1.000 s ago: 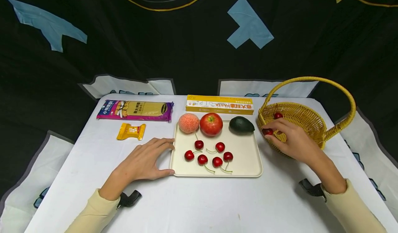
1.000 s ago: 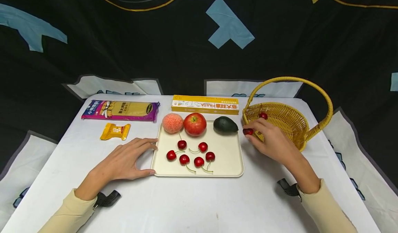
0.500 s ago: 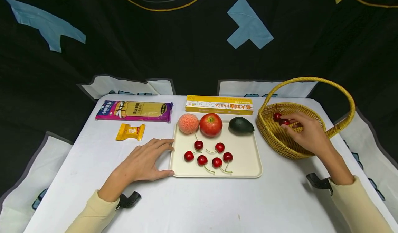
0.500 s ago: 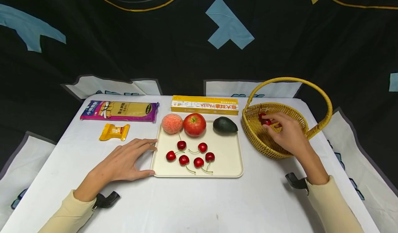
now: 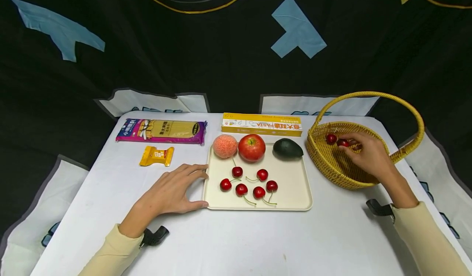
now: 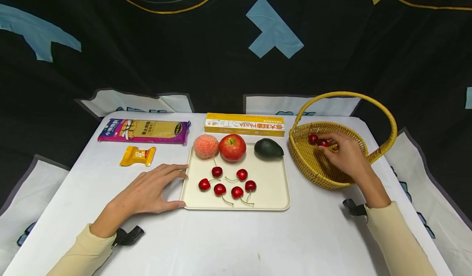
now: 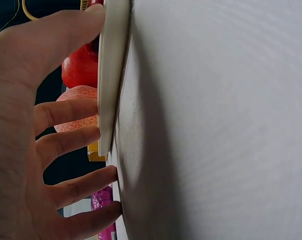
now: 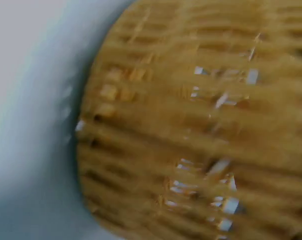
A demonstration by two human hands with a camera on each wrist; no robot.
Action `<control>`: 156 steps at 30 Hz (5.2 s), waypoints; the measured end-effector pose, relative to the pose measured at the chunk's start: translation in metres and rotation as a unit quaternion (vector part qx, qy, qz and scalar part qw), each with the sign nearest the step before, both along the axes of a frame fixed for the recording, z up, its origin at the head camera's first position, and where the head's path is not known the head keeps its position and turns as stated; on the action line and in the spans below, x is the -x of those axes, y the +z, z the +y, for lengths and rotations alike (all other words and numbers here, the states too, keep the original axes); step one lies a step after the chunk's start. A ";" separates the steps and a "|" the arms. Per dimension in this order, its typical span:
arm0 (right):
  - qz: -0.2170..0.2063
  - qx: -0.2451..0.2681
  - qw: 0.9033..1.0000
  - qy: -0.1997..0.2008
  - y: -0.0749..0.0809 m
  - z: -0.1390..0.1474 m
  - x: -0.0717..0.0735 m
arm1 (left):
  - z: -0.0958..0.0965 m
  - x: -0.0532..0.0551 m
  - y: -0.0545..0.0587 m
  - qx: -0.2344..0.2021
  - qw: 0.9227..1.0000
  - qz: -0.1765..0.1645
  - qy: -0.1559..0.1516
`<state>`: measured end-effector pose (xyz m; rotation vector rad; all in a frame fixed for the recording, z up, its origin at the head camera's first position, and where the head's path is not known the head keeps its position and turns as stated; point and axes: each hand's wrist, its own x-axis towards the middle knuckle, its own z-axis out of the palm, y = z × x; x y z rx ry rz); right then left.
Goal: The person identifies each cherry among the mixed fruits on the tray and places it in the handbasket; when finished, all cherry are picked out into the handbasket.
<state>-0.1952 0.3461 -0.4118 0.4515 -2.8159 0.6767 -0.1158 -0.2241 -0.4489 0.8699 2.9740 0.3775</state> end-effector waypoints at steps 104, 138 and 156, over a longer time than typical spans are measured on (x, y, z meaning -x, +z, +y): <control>0.057 -0.007 0.992 0.112 0.016 -0.077 -0.013 | 0.001 -0.001 -0.002 -0.004 1.000 -0.001 0.006; -0.010 -0.021 0.977 0.214 -0.027 -0.142 -0.061 | 0.000 -0.001 -0.003 -0.006 1.000 0.014 0.001; -0.039 -0.026 0.968 0.247 -0.033 -0.151 -0.064 | 0.000 -0.001 -0.002 -0.010 1.000 0.011 -0.002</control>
